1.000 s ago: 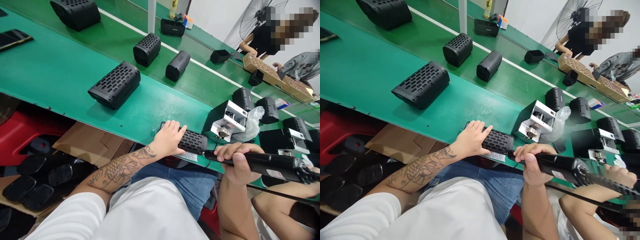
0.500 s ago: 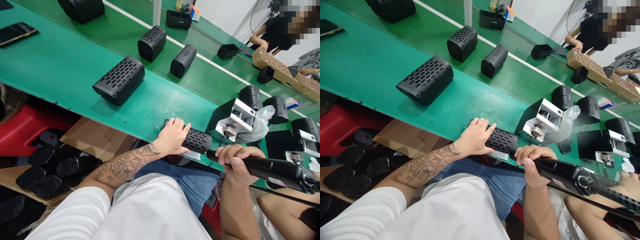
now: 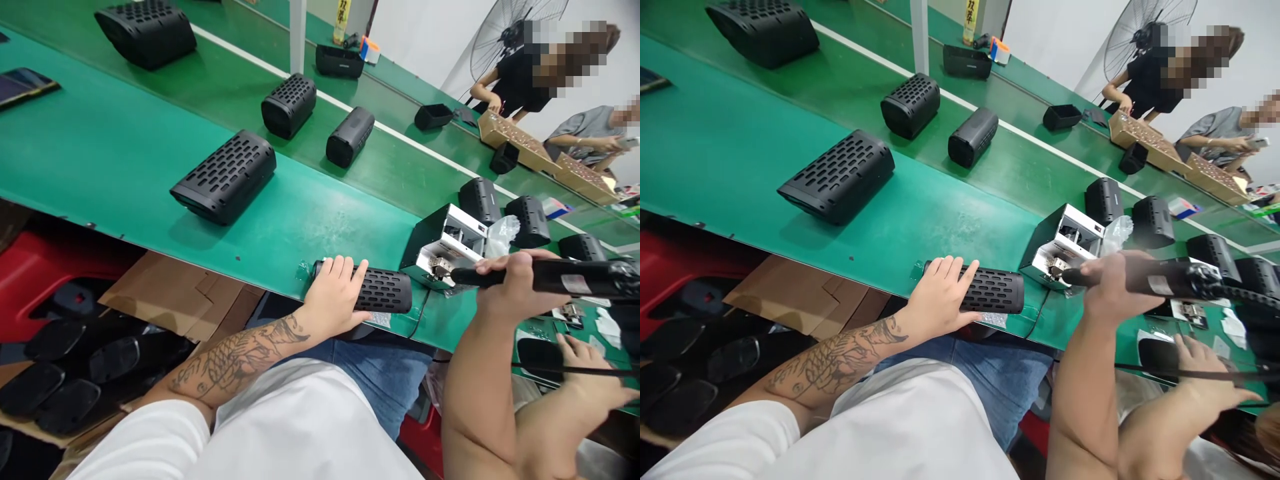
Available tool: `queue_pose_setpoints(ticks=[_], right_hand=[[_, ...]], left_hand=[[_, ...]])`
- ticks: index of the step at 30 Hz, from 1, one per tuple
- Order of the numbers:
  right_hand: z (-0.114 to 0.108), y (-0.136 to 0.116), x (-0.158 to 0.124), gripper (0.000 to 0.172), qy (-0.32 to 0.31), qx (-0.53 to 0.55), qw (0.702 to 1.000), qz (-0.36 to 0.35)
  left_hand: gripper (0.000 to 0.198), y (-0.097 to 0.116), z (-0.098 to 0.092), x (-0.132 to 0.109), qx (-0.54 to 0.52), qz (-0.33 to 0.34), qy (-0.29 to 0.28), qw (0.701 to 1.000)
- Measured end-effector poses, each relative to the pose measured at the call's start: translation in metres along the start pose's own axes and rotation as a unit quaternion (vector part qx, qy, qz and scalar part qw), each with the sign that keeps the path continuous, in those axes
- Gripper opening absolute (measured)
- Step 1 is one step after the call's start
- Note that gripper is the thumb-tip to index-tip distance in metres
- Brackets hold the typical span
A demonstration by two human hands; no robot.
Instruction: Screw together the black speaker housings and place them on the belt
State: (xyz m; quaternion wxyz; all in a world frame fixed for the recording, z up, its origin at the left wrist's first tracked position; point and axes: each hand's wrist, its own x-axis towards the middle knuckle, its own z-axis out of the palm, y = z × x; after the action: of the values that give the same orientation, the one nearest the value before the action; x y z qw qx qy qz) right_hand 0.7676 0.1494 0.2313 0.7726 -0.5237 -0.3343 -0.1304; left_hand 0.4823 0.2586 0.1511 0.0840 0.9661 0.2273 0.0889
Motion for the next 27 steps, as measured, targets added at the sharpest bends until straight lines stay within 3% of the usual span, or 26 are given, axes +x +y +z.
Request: queue_pose_setpoints(ticks=[4, 7, 11, 15, 16, 18, 21, 23, 27], right_hand=[[-0.006, 0.029, 0.007, 0.037, 0.012, -0.018, 0.999, 0.034], [-0.013, 0.033, 0.002, 0.039, -0.004, -0.022, 0.998, 0.054], [-0.008, 0.014, -0.006, 0.036, -0.015, -0.012, 0.999, 0.051], [0.005, -0.026, -0.023, 0.029, -0.019, 0.025, 0.999, 0.021], [0.006, -0.037, -0.029, 0.027, -0.04, 0.047, 0.998, 0.013], [0.007, -0.058, -0.045, 0.021, -0.146, 0.106, 0.983, 0.015], [0.012, -0.081, -0.072, 0.009, -0.325, 0.189, 0.925, 0.059], [0.021, -0.088, -0.088, 0.01, -0.36, 0.203, 0.907, 0.082], [0.043, -0.083, -0.106, 0.015, -0.37, 0.186, 0.905, 0.093]], left_hand=[[0.107, -0.035, 0.006, -0.018, -0.054, 0.021, 0.088, 0.994], [0.109, -0.071, 0.02, -0.031, -0.161, 0.018, 0.095, 0.982], [0.13, -0.104, 0.049, -0.042, -0.311, 0.028, 0.049, 0.949], [0.138, -0.109, 0.069, -0.044, -0.356, 0.043, 0.048, 0.932], [0.137, -0.108, 0.07, -0.044, -0.359, 0.045, 0.051, 0.931], [0.135, -0.105, 0.072, -0.042, -0.358, 0.045, 0.054, 0.931], [0.135, -0.103, 0.071, -0.039, -0.353, 0.043, 0.052, 0.933], [0.135, -0.103, 0.072, -0.038, -0.352, 0.045, 0.056, 0.933], [0.135, -0.102, 0.072, -0.037, -0.356, 0.047, 0.068, 0.931]])
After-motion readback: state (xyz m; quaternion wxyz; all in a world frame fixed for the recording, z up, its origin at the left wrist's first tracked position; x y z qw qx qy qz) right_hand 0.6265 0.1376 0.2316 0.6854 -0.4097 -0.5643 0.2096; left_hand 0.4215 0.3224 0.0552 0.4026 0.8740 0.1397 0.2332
